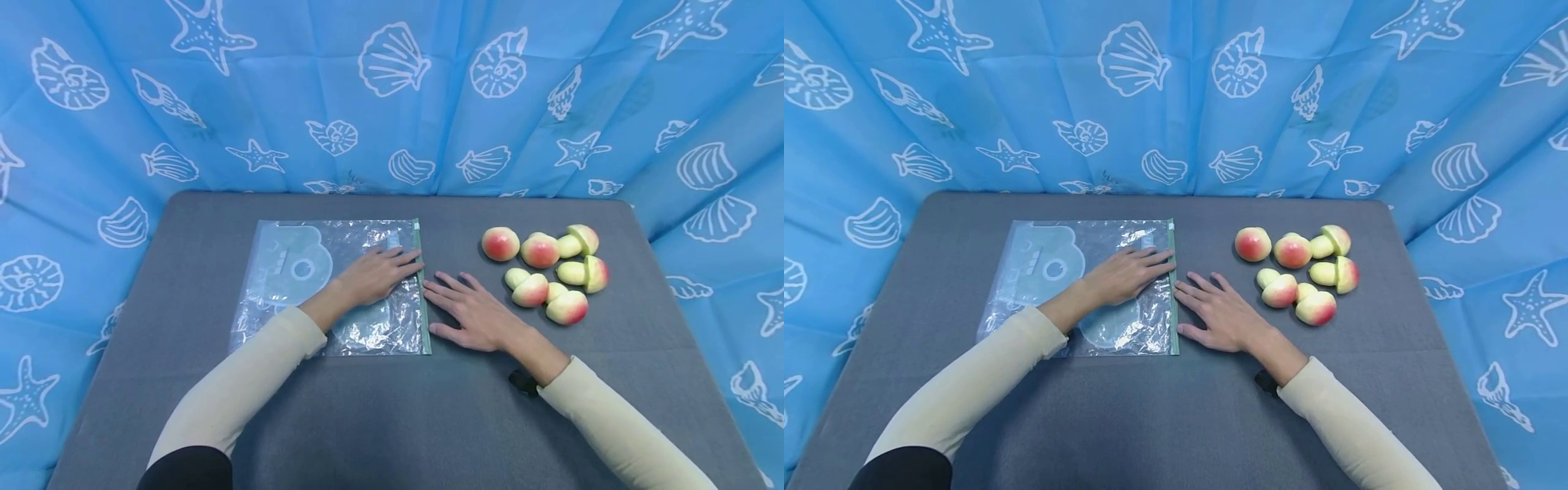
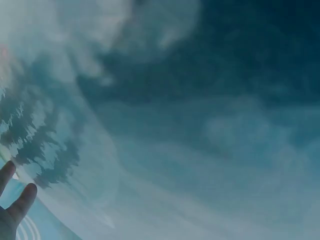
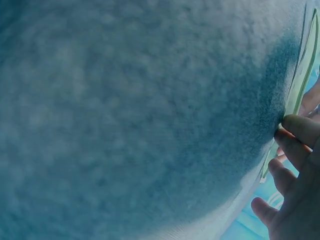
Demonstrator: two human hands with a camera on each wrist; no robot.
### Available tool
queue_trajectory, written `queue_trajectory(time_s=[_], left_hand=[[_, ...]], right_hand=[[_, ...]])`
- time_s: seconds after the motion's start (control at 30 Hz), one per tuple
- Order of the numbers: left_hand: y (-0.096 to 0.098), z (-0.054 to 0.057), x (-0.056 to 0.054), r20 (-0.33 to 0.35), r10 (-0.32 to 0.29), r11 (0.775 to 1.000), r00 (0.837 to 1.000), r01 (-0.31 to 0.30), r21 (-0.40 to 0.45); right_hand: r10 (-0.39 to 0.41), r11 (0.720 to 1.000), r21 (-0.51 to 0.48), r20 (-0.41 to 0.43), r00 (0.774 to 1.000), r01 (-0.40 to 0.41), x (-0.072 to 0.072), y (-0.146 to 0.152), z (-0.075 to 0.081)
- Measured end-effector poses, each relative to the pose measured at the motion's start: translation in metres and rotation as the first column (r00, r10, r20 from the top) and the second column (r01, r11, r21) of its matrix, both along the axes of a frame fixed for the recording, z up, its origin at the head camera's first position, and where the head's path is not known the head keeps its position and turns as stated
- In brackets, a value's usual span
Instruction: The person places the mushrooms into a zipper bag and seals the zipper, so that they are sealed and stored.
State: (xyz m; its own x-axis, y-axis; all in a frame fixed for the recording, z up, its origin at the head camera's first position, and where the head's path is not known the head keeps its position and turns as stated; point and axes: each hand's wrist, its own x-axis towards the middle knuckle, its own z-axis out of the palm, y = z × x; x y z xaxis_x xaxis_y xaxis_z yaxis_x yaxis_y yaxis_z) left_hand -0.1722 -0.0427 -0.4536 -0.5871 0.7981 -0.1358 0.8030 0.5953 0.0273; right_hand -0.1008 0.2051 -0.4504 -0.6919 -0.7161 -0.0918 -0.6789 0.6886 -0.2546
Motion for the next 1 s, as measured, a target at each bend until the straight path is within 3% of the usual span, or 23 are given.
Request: queue_trajectory(time_s=[0.6,1.0], left_hand=[[-0.003,0.0,-0.002,-0.031,-0.074,0.997,0.997,0.073,-0.006],[0.003,-0.001,-0.008,-0.058,-0.132,0.975,0.99,0.14,0.171]], right_hand=[[0.015,0.999,0.049,0.017,1.0,-0.016,-0.003,-0.002,0.01],[0.029,0.999,0.036,0.033,0.999,-0.03,-0.003,-0.004,0.013]])
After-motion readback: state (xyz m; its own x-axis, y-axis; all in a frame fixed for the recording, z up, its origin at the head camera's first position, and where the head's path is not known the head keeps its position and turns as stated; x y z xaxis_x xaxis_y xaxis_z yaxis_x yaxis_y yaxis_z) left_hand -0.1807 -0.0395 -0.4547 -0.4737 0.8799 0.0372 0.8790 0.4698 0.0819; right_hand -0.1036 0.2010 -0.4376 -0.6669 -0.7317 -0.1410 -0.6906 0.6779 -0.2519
